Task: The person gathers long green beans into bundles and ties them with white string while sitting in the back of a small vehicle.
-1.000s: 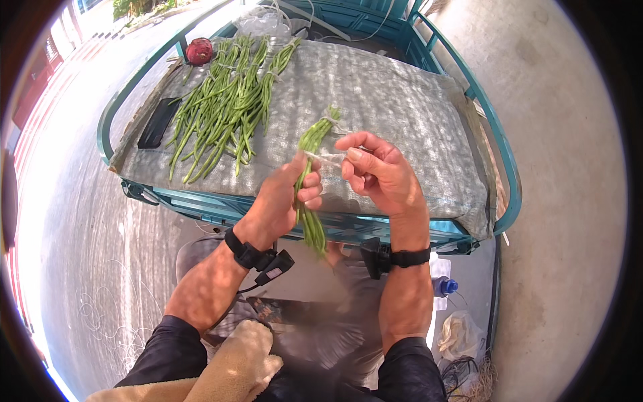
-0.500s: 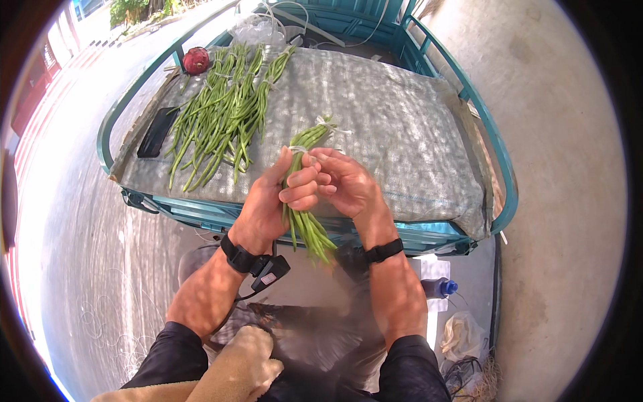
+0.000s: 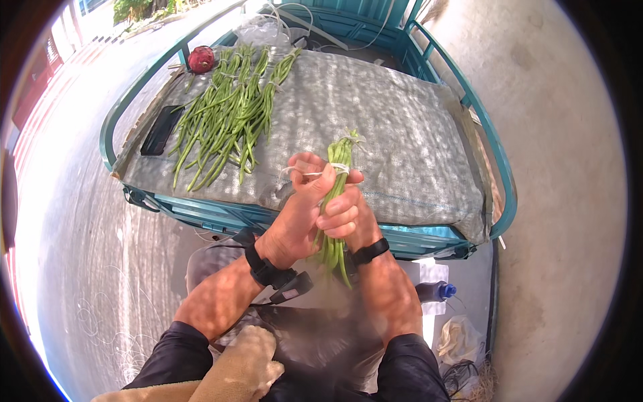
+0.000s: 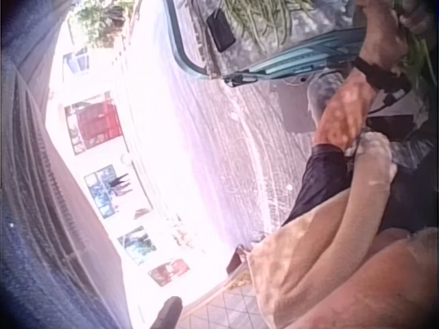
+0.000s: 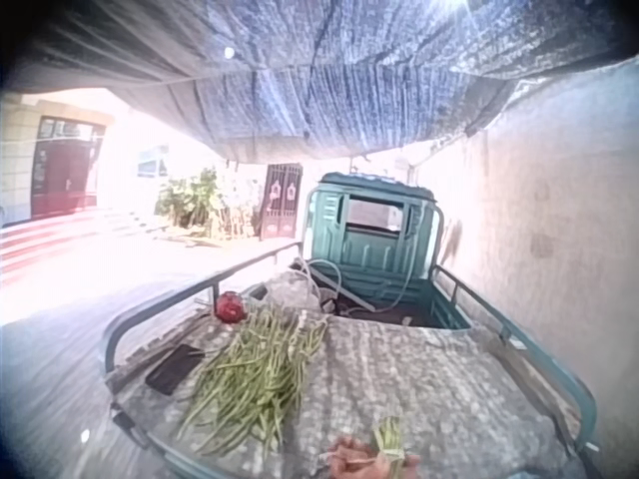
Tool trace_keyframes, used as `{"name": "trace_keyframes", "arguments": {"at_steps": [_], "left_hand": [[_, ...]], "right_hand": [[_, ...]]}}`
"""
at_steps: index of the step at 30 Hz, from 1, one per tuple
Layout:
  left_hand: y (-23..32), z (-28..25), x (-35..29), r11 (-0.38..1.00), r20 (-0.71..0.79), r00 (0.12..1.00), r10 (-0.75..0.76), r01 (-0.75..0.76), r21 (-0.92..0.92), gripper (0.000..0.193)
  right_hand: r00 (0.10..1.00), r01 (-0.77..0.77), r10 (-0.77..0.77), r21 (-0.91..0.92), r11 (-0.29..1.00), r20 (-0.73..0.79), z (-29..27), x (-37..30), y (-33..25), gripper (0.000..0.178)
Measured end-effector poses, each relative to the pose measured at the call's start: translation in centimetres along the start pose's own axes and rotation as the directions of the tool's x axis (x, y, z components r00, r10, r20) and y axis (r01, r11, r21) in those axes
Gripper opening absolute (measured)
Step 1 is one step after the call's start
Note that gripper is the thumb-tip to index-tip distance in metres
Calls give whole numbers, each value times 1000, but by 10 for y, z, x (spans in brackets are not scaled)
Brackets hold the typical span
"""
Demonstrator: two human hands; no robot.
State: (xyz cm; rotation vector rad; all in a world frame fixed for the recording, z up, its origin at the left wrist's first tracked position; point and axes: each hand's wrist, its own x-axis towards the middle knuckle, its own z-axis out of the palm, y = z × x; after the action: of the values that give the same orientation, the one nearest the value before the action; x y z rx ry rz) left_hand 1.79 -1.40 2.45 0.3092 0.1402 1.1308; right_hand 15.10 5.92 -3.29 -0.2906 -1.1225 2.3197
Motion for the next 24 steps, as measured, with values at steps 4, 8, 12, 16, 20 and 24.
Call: {"name": "trace_keyframes", "arguments": {"at_steps": [4, 8, 12, 16, 20, 24], "left_hand": [[-2, -2, -2, 996, -15, 1000, -5, 6, 89, 45], [0, -9, -6, 850, -88, 989, 121, -57, 523, 44], [10, -12, -7, 674, -198, 942, 270, -38, 737, 41], [17, -21, -5, 642, -262, 899, 351, -27, 766, 39], [8, -23, 8, 490, -217, 880, 423, -22, 871, 38], [3, -32, 21, 412, -138, 887, 441, -63, 909, 34]], "right_hand": [[1000, 2, -1, -66, 998, 25, -5, 7, 3, 36], [998, 54, -41, -371, 927, 42, -18, 19, -9, 33], [976, -99, -137, -902, 420, -171, 0, 12, -57, 26], [808, -325, -312, -819, 473, -500, 30, 2, -84, 24], [738, -108, -555, -879, 464, -383, 50, 9, -89, 16], [797, -80, -597, -996, 46, -92, 69, 21, -77, 23]]}}
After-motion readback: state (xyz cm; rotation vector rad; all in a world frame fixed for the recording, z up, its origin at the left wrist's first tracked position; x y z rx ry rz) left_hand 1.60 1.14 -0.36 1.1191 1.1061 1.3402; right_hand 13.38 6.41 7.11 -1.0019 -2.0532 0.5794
